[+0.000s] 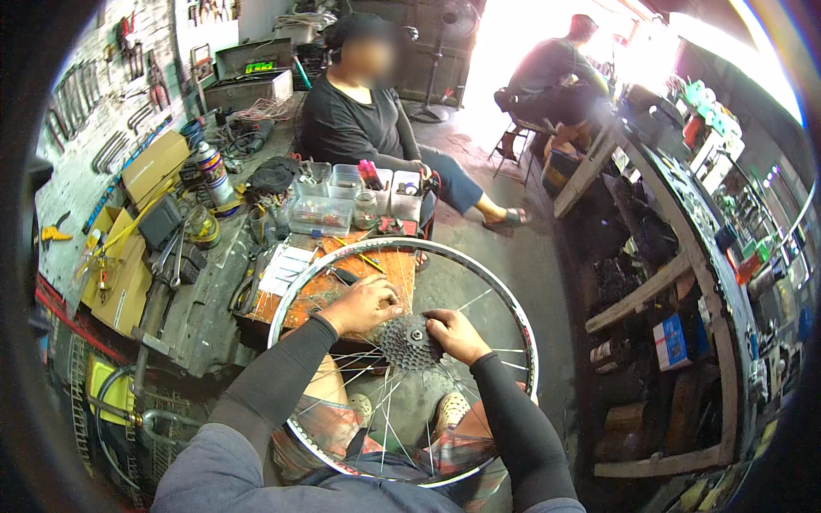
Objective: The person holds a bicycle wheel and adjusts the spokes and hub area by hand. They rotate the wheel to inspect alignment and continue manipulating the hub and spokes throughout the clip.
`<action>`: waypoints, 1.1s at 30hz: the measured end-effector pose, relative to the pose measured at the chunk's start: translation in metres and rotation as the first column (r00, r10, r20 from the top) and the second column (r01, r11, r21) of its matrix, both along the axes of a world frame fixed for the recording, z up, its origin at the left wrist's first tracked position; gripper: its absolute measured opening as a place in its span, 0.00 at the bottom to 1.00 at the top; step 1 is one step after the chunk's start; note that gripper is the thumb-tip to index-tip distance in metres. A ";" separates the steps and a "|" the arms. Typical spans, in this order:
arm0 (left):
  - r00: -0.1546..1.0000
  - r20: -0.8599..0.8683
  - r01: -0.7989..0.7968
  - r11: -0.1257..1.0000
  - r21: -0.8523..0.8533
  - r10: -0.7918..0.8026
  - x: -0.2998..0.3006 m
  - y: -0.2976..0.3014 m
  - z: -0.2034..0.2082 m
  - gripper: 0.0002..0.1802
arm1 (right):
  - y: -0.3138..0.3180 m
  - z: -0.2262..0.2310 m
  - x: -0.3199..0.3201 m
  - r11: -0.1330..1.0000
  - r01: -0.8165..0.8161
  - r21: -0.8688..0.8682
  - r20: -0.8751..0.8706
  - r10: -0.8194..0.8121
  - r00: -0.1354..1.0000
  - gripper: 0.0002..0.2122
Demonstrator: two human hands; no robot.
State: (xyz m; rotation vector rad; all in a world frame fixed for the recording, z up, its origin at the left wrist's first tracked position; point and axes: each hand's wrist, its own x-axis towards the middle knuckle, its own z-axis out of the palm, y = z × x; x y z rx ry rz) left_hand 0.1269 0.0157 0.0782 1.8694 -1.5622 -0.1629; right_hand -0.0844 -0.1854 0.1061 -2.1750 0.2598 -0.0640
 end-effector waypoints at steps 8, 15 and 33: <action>1.000 0.004 -0.015 0.999 -0.037 0.015 0.001 -0.003 -0.004 0.19 | -0.015 0.031 -0.004 0.989 -0.133 -0.070 -0.167 0.120 0.979 0.23; 0.999 -0.026 -0.040 0.999 -0.002 0.040 0.002 -0.002 -0.006 0.20 | -0.043 0.018 -0.045 0.999 0.014 0.029 -0.186 -0.008 0.983 0.18; 0.997 0.053 -0.058 0.998 0.013 0.057 0.002 -0.003 0.004 0.18 | -0.051 0.008 -0.043 0.989 -0.146 -0.030 -0.225 0.135 0.965 0.19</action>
